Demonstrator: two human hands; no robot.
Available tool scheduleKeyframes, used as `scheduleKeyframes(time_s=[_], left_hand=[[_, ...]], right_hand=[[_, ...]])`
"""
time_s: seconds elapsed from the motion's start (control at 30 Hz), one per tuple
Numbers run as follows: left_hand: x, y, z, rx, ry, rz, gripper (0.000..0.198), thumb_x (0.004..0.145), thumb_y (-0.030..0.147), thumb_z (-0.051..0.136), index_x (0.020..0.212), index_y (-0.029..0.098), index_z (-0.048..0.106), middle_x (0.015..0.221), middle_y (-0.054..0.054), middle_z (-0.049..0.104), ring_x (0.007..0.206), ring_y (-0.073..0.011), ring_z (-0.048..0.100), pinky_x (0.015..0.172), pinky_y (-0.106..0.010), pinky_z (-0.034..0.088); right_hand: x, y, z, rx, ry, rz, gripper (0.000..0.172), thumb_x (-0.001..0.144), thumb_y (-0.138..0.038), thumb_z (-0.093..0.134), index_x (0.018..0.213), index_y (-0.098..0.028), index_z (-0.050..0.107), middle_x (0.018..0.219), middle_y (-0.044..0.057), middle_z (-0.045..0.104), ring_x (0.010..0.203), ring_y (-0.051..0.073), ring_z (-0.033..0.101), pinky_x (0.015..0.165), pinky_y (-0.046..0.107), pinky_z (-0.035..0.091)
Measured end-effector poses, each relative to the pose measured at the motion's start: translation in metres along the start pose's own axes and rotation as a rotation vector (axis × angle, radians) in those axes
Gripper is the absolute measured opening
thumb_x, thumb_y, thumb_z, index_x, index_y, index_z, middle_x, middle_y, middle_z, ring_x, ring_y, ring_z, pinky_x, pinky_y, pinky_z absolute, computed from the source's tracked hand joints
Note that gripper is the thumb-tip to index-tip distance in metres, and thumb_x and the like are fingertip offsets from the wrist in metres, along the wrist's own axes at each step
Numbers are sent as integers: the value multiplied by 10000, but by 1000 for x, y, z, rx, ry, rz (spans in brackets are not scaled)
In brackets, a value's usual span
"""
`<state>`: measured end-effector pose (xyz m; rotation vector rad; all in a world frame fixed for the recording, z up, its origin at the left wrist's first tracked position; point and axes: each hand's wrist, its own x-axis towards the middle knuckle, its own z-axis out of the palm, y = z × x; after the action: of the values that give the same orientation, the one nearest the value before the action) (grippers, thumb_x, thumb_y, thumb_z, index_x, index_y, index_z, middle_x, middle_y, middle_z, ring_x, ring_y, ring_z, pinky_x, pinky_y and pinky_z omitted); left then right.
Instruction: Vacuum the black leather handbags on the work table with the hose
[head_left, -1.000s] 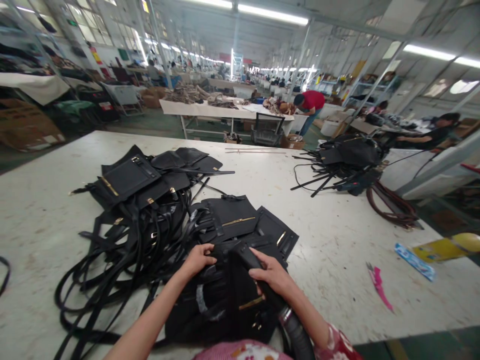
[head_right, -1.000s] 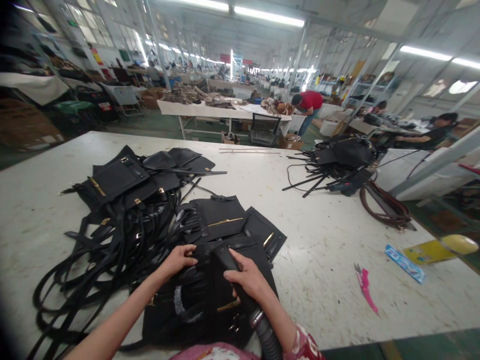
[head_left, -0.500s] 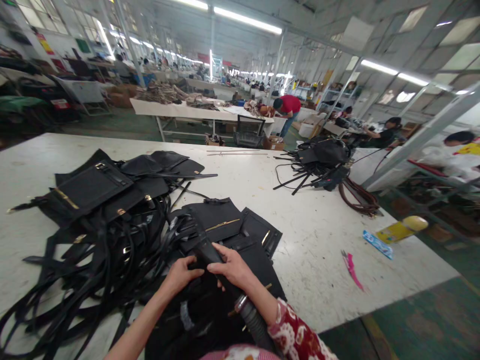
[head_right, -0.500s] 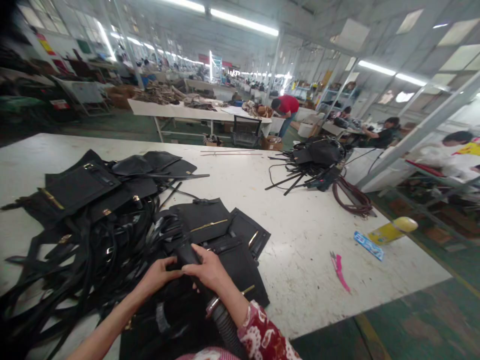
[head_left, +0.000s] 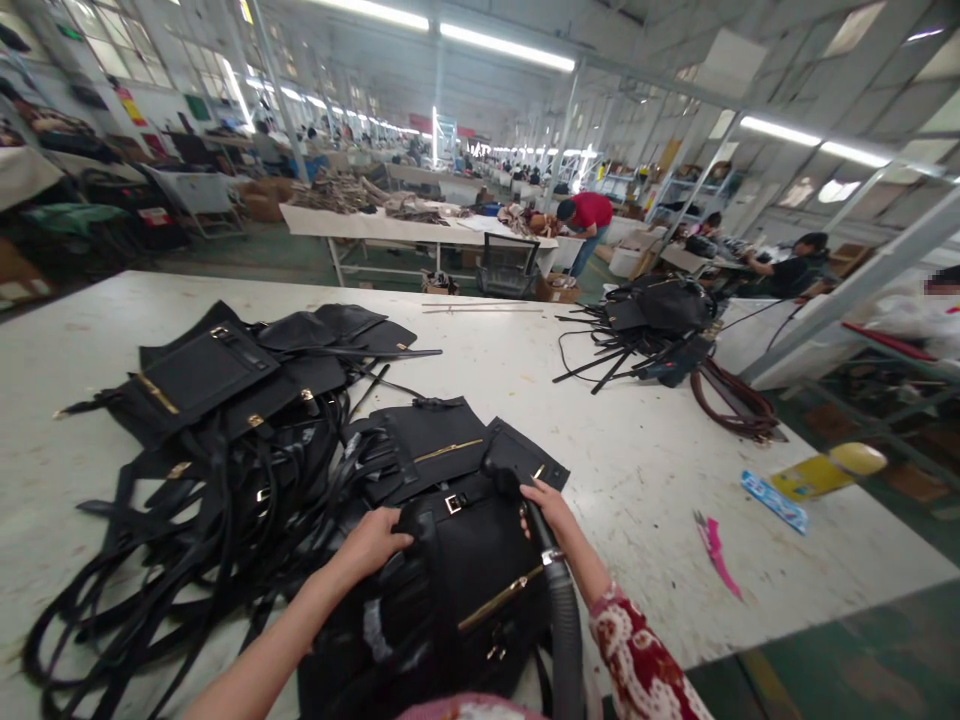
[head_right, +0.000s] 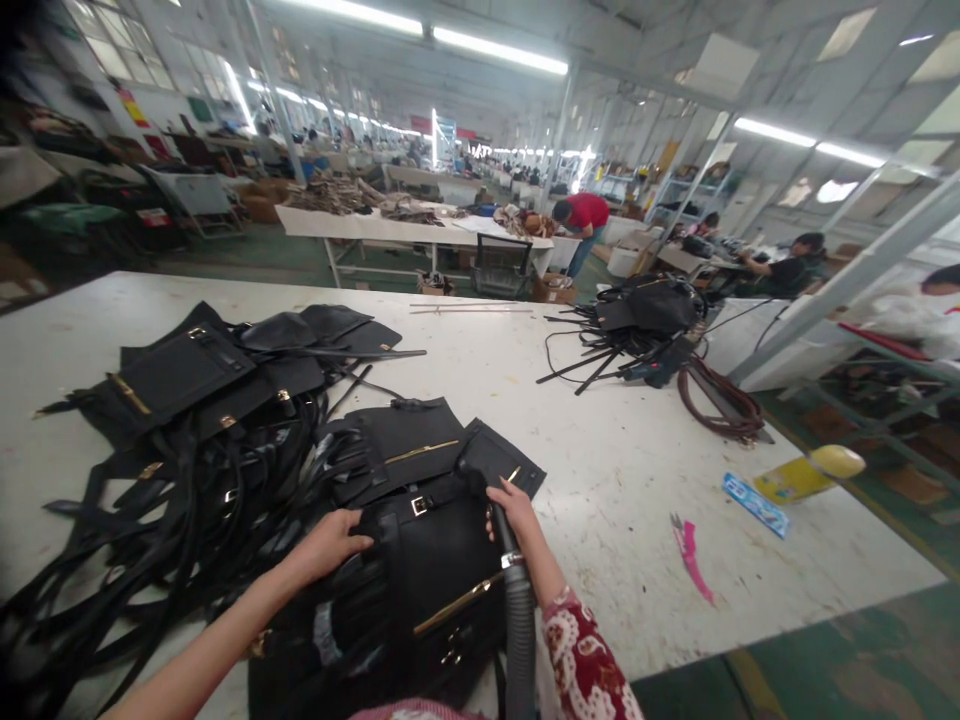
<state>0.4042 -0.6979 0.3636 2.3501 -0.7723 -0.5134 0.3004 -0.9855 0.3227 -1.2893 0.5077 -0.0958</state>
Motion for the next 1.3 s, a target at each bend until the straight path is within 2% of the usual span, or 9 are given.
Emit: scheduleKeyframes(time_s=[0.17,0.3,0.4,0.5,0.63,0.77,0.9,1.07,1.3], left_hand=[[-10,53,-65,376,180,85,156,720,273,496,736,220,642,765,-11,657,796,-211,590,665,-255,371],[-34,103,-136,615,558,110,365,834,383,381,1037,179,605,904,-32,607,886,-238,555,774,-324,354],[-47,132,-149,745,625,262,413,885,270,264,1260,242,436,999,-12,552,892,-216,545,773,-331,353],[-41,132,-110,887,447,413,474,833,128,343,1266,308,412,962,-23,559,777,-164,560,672,-284,384],[-23,71,-13,907,267,487,446,772,41,392,1147,242,528,899,-36,605,723,-151,565,597,-267,415],[-30,4,60,768,464,454,397,800,68,388,1166,157,515,1131,-100,579,919,-192,548,773,-334,435],[-48,-14,76,613,654,318,404,779,89,430,1176,120,500,1168,-128,555,1022,-234,497,866,-385,398],[-52,-18,75,570,641,243,433,734,57,453,1145,166,537,1194,-98,543,972,-245,496,812,-385,422],[-45,-42,85,473,675,325,294,786,84,434,1014,148,608,1172,-107,567,955,-221,517,807,-378,440]], right_hand=[[5,-29,0,-2,49,-98,633,724,-375,594,1274,-156,371,461,-32,548,365,162,526,342,264,441],[-32,-45,-26,17,57,-165,667,704,-400,618,1285,-201,359,496,-31,566,399,166,544,361,268,457],[-67,-51,-40,71,95,-201,737,676,-405,652,1306,-218,319,511,-34,564,401,167,544,358,270,456],[-97,-51,-42,91,173,-227,768,680,-402,659,1324,-215,287,504,-40,553,407,159,540,363,258,455],[-125,-39,-37,27,257,-241,746,718,-390,633,1341,-202,268,494,-40,556,396,142,521,372,251,454],[-141,-21,-27,-67,176,-190,760,732,-385,622,1359,-196,238,505,-35,564,393,132,506,372,240,442],[-143,-12,2,-167,-27,-126,742,725,-338,632,1354,-199,264,542,-30,579,411,117,504,383,216,432],[-126,-2,49,-219,-338,-29,702,681,-270,651,1316,-229,353,609,-33,600,389,90,491,355,187,408],[-92,21,75,-273,-419,78,722,659,-292,648,1312,-189,357,550,-43,587,346,106,492,316,203,411]])
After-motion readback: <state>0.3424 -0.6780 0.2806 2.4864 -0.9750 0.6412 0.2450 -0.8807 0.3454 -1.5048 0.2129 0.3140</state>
